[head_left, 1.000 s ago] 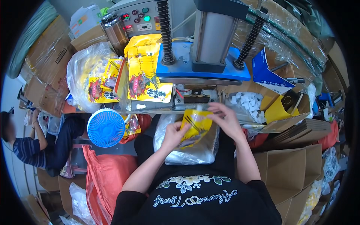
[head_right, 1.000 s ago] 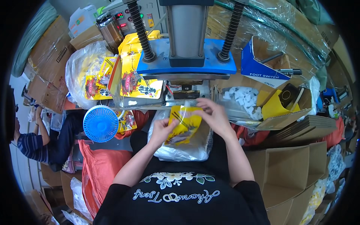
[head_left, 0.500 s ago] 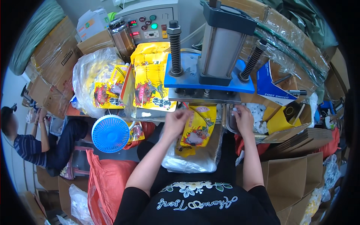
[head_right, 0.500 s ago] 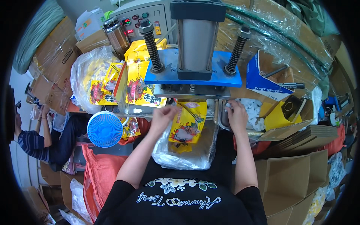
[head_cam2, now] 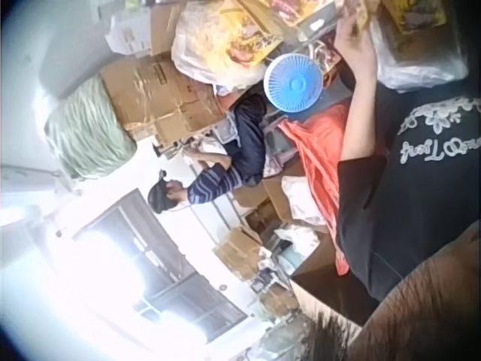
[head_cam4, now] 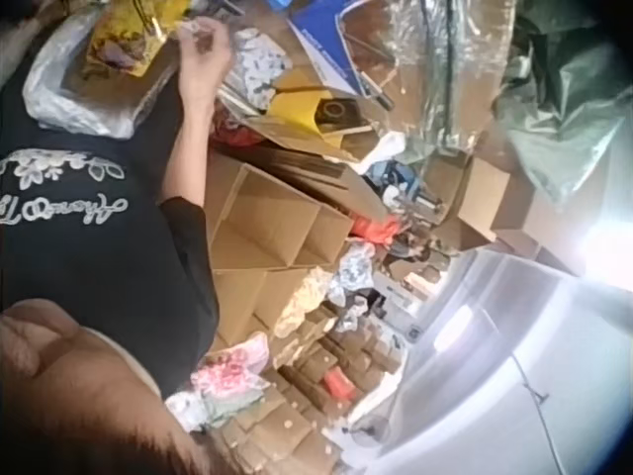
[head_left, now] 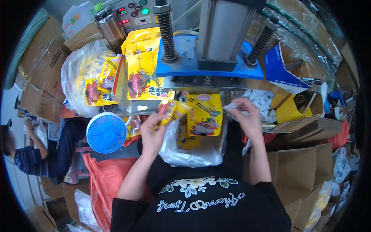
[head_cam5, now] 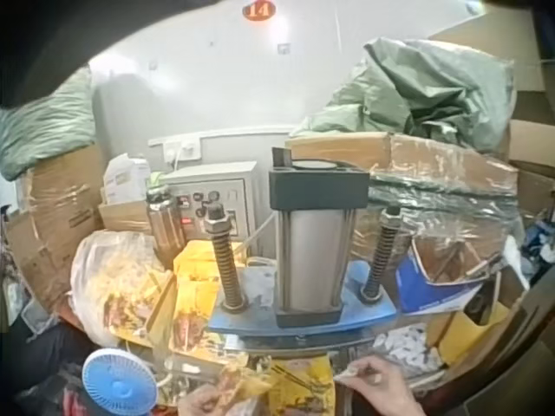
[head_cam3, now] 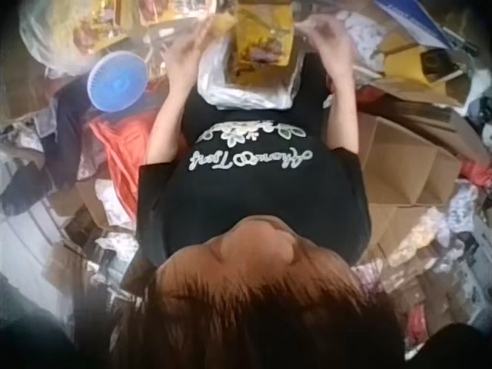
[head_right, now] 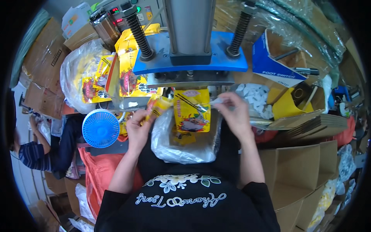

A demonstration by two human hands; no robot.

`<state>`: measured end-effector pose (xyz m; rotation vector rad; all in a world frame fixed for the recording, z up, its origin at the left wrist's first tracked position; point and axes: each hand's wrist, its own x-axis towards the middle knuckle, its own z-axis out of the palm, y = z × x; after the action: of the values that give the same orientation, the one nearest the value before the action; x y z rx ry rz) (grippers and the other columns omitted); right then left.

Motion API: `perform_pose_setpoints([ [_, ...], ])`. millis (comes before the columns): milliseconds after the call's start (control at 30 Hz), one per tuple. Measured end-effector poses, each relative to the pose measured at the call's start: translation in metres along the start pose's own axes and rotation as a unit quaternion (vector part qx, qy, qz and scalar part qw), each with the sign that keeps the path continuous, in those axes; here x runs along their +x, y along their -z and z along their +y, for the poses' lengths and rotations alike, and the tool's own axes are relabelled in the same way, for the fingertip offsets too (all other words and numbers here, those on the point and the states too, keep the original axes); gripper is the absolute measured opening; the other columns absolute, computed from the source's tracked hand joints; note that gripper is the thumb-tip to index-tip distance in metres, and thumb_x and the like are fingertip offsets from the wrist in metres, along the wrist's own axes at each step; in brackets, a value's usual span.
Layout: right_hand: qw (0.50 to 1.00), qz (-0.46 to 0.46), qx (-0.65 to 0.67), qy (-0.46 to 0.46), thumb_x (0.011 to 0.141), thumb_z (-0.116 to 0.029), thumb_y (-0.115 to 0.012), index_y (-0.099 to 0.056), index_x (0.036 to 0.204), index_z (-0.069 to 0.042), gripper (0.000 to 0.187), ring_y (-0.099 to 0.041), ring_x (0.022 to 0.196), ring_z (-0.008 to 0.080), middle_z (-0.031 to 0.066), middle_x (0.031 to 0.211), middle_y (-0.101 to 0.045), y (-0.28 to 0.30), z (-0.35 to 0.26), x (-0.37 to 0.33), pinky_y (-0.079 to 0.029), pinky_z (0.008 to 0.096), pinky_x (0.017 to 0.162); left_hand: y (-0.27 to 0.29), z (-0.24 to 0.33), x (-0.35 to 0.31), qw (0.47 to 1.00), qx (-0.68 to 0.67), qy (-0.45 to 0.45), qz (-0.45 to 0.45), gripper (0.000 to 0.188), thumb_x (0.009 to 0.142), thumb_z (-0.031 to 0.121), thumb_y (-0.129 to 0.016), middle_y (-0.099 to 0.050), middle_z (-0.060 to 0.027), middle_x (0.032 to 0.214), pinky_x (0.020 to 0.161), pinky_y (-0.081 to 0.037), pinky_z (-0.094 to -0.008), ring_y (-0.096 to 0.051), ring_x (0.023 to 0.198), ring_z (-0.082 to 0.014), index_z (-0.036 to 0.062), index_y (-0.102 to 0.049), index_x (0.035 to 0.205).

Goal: Sealing small plastic bags of snacks using a vertical heat sealing machine.

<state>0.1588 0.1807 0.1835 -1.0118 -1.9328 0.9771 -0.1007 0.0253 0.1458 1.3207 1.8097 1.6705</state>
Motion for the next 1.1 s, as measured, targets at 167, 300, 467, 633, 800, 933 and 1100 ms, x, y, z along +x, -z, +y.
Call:
perform_pose_setpoints([
  [167,0.987,-0.153,-0.019,0.047,0.077,-0.01,-0.075,-0.066,0.095,0.001,0.023,-0.061,0.08,0.0143,0.0065,0.087,-0.066,-0.025,-0.031,-0.015,-0.048,0.027,0.075,-0.038,-0.024,-0.037,0.991,-0.008,0.03,-0.128,0.013,0.081,0.0,-0.071,-0.066,-0.0049,0.082,0.071,-0.048,-0.0239,-0.06,0.078,-0.009,-0.0026,-0.07,0.093],
  [300,0.979,-0.193,0.049,-0.031,0.077,-0.011,-0.075,-0.067,0.098,0.0,0.025,-0.063,0.084,0.0138,0.0065,0.09,-0.067,-0.033,-0.018,-0.016,-0.049,0.0276,0.078,-0.05,-0.028,-0.047,0.971,-0.061,0.117,-0.201,0.018,0.085,0.015,-0.069,-0.067,-0.0053,0.075,0.064,-0.046,-0.0254,-0.06,0.07,-0.0094,-0.0022,-0.069,0.091],
  [467,0.998,-0.065,0.009,0.026,0.078,-0.015,-0.075,-0.062,0.118,-0.002,0.043,-0.065,0.091,0.0182,0.0109,0.101,-0.069,-0.016,0.006,0.001,-0.05,0.0303,0.081,-0.077,-0.021,-0.02,0.954,-0.14,0.22,-0.146,0.027,0.089,0.022,-0.067,-0.068,-0.0053,0.075,0.06,-0.046,-0.0246,-0.059,0.064,-0.008,-0.0054,-0.069,0.091],
  [633,0.955,0.081,-0.28,-0.061,0.082,-0.027,-0.071,-0.064,0.114,-0.004,0.041,-0.068,0.092,0.0279,0.0154,0.101,-0.069,0.057,0.036,0.01,-0.052,0.0358,0.078,-0.098,-0.008,0.013,0.865,-0.352,0.351,-0.063,0.027,0.088,0.018,-0.069,-0.07,-0.0108,0.081,0.058,-0.05,-0.0247,-0.065,0.065,-0.013,-0.0092,-0.067,0.092],
  [800,0.873,0.064,-0.466,-0.129,0.081,-0.028,-0.071,-0.067,0.106,-0.009,0.032,-0.066,0.092,0.0337,0.0133,0.099,-0.069,0.079,0.072,0.003,-0.052,0.0405,0.077,-0.103,-0.018,0.02,0.848,-0.374,0.371,-0.049,0.027,0.089,0.017,-0.068,-0.07,-0.012,0.083,0.059,-0.051,-0.0255,-0.066,0.066,-0.0147,-0.0099,-0.066,0.091],
  [933,0.915,0.044,-0.399,-0.034,0.08,-0.018,-0.069,-0.068,0.094,-0.007,0.019,-0.063,0.09,0.0367,0.0129,0.101,-0.065,0.053,0.084,0.0,-0.049,0.0439,0.078,-0.069,-0.005,0.039,0.976,-0.09,0.164,-0.113,0.025,0.09,0.018,-0.066,-0.07,-0.0081,0.078,0.066,-0.052,-0.0265,-0.066,0.072,-0.0127,-0.0065,-0.068,0.093],
  [1100,0.972,0.019,-0.234,0.029,0.081,-0.005,-0.064,-0.067,0.096,-0.001,0.016,-0.063,0.092,0.0331,0.015,0.101,-0.063,0.047,0.087,0.003,-0.05,0.0372,0.08,-0.005,-0.045,0.044,0.928,0.361,-0.092,-0.002,0.079,0.074,0.028,-0.077,-0.042,-0.0129,0.144,0.112,-0.02,-0.0489,-0.033,0.138,-0.0312,0.0107,-0.04,0.141],
])
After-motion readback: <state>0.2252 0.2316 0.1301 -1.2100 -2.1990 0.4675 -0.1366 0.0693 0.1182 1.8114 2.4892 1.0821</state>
